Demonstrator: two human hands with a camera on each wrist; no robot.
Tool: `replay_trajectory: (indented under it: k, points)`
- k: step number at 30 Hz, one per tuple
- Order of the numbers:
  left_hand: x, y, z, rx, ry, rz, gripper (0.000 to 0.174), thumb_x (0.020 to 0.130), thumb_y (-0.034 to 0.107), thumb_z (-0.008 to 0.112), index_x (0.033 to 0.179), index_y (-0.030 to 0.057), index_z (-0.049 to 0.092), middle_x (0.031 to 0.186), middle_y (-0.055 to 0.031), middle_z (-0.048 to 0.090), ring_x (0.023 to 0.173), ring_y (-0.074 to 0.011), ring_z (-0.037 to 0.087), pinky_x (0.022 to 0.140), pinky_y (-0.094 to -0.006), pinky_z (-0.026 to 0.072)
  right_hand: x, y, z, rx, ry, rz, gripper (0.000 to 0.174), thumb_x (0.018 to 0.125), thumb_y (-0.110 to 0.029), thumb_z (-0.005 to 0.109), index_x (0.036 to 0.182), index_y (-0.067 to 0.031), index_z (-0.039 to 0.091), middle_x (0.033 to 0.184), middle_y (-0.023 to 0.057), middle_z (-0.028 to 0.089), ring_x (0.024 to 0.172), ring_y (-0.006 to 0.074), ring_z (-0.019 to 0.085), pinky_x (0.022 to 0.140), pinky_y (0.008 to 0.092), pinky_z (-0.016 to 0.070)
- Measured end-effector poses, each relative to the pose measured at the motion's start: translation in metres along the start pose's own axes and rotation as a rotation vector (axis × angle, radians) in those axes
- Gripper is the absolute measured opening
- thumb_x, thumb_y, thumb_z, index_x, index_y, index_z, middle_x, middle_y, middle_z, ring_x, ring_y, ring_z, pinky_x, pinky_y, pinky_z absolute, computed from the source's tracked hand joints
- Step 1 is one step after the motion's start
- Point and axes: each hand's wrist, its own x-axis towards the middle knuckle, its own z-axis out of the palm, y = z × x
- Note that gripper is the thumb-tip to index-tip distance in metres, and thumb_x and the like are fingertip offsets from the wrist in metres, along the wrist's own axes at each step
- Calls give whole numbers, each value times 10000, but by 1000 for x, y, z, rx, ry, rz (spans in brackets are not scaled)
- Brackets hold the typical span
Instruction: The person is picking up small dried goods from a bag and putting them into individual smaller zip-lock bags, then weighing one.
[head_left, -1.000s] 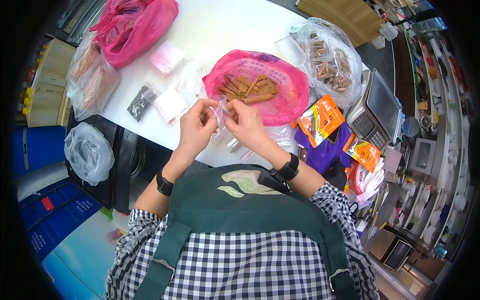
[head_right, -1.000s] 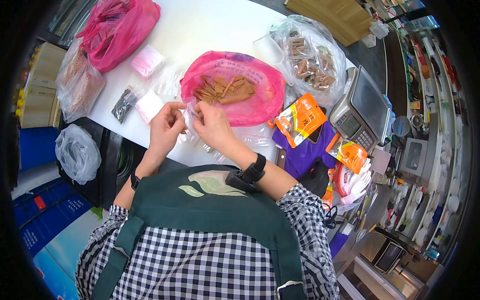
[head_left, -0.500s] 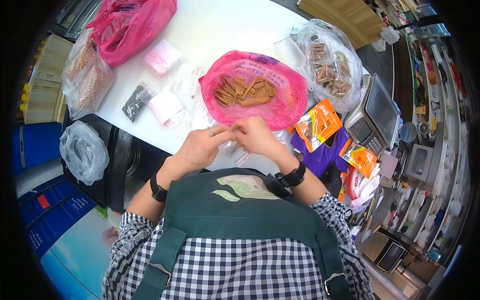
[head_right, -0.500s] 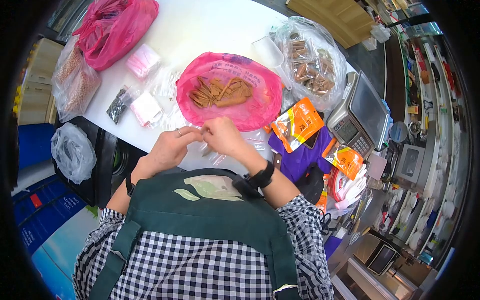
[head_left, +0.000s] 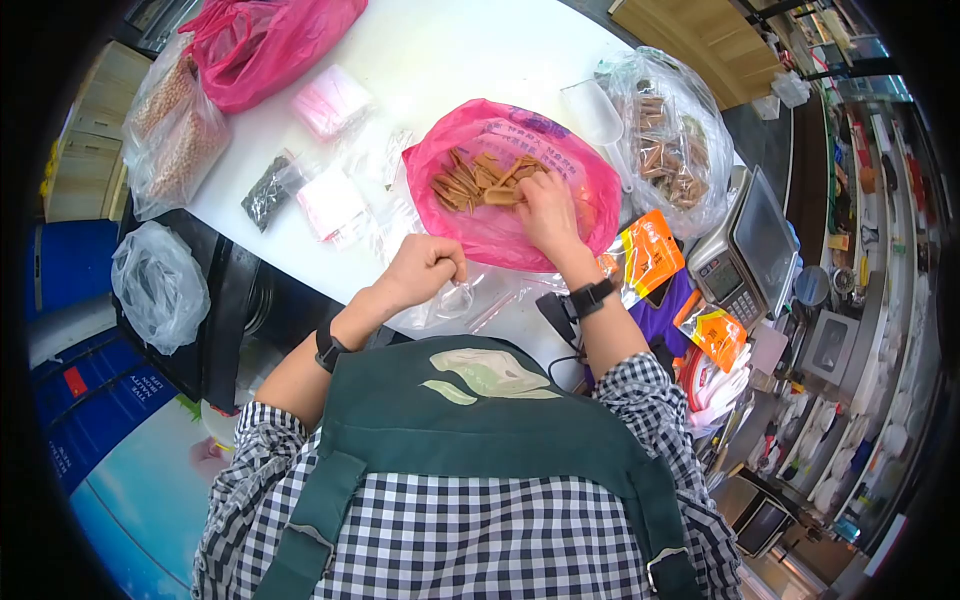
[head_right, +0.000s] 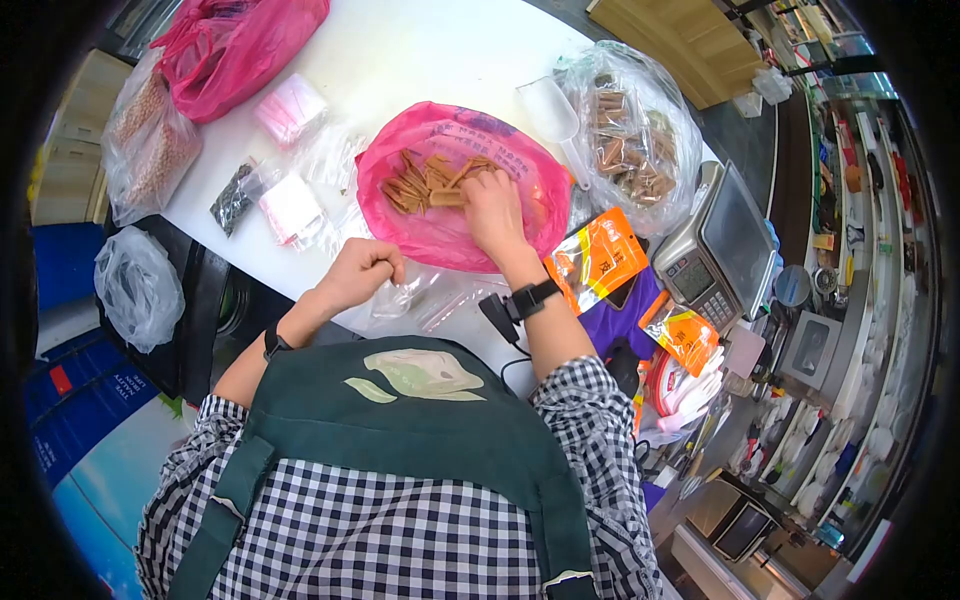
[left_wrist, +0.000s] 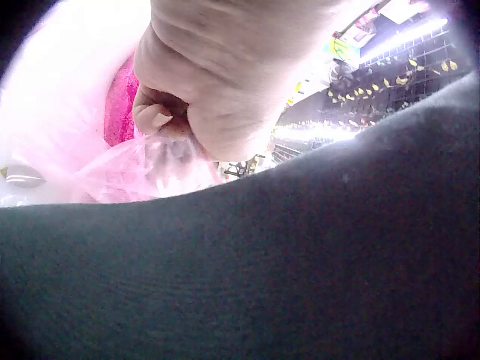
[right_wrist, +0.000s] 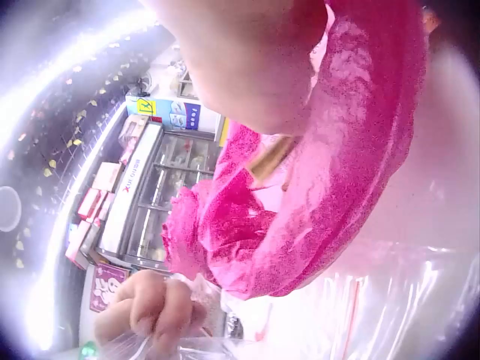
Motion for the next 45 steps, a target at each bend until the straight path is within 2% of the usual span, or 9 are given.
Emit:
replay_trajectory:
  k: [6, 14, 17, 19, 24, 26, 32, 36, 45]
  points:
    - [15, 4, -1, -236, 191, -136, 195, 943, 239, 618, 901, 49, 602, 695, 56, 514, 585, -26, 429, 520, -193, 333, -3, -42, -50, 208, 210, -95, 175, 680, -27, 691, 817, -90, 602, 850, 58, 565, 901, 277, 525, 765, 412, 403]
    - [30, 20, 8, -389, 310, 0, 223, 987, 273, 573, 956, 53, 594, 708, 59, 487, 616, -26, 420, 529, -205, 336, -7, -80, -71, 278, 241, -184, 171, 697, -29, 702, 845, -67, 624, 839, 79, 566, 875, 290, 537, 752, 401, 412]
    - [27, 25, 1, -480, 348, 3, 240, 997, 269, 556, 926, 44, 596, 695, 55, 491, 619, -29, 419, 530, -210, 335, -9, -72, -75, 550, 324, 40, 126, 805, -57, 697, 917, -45, 640, 892, 77, 612, 875, 251, 599, 762, 363, 470]
    - [24, 25, -2, -541, 345, 1, 243, 1002, 271, 548, 923, 46, 595, 691, 62, 481, 608, -23, 406, 521, -206, 317, -13, -63, -68, 1105, 280, 384, 127, 913, -115, 650, 993, -17, 637, 972, 73, 646, 843, 187, 640, 759, 304, 511]
    - [19, 24, -1, -453, 229, 70, 192, 992, 241, 577, 997, 53, 614, 737, 63, 516, 628, -26, 437, 547, -187, 332, -13, -66, -73, 1044, 90, 362, 200, 955, -154, 608, 1072, 7, 630, 930, 70, 671, 863, 135, 667, 749, 270, 510]
    - [22, 21, 3, -310, 261, 145, 189, 978, 221, 598, 987, 34, 625, 746, 44, 563, 637, -41, 471, 557, -209, 369, -9, -71, -82, 877, -172, 278, 194, 916, -127, 628, 1053, 11, 625, 871, 128, 673, 854, 214, 684, 710, 317, 511]
    - [19, 36, -9, 326, 270, 263, 167, 907, 164, 661, 948, 3, 652, 737, -114, 646, 615, -206, 589, 582, -328, 465, -7, -82, -70, 452, -69, 78, 101, 842, -89, 605, 862, 10, 598, 802, 224, 634, 785, 408, 629, 669, 480, 485]
    - [24, 31, -8, 595, 251, 275, 145, 873, 159, 665, 872, 16, 637, 735, -180, 610, 653, -368, 596, 590, -409, 469, -6, -85, -59, 328, -224, 112, 84, 826, -72, 582, 842, 9, 596, 788, 223, 640, 782, 406, 645, 677, 495, 494]
    - [38, 2, 4, 597, 351, 115, 284, 858, 211, 673, 686, 7, 575, 613, -228, 568, 606, -428, 581, 544, -495, 445, 2, -86, -34, 154, -254, 236, 131, 780, -65, 597, 746, 21, 690, 772, 254, 657, 744, 405, 669, 667, 480, 535]
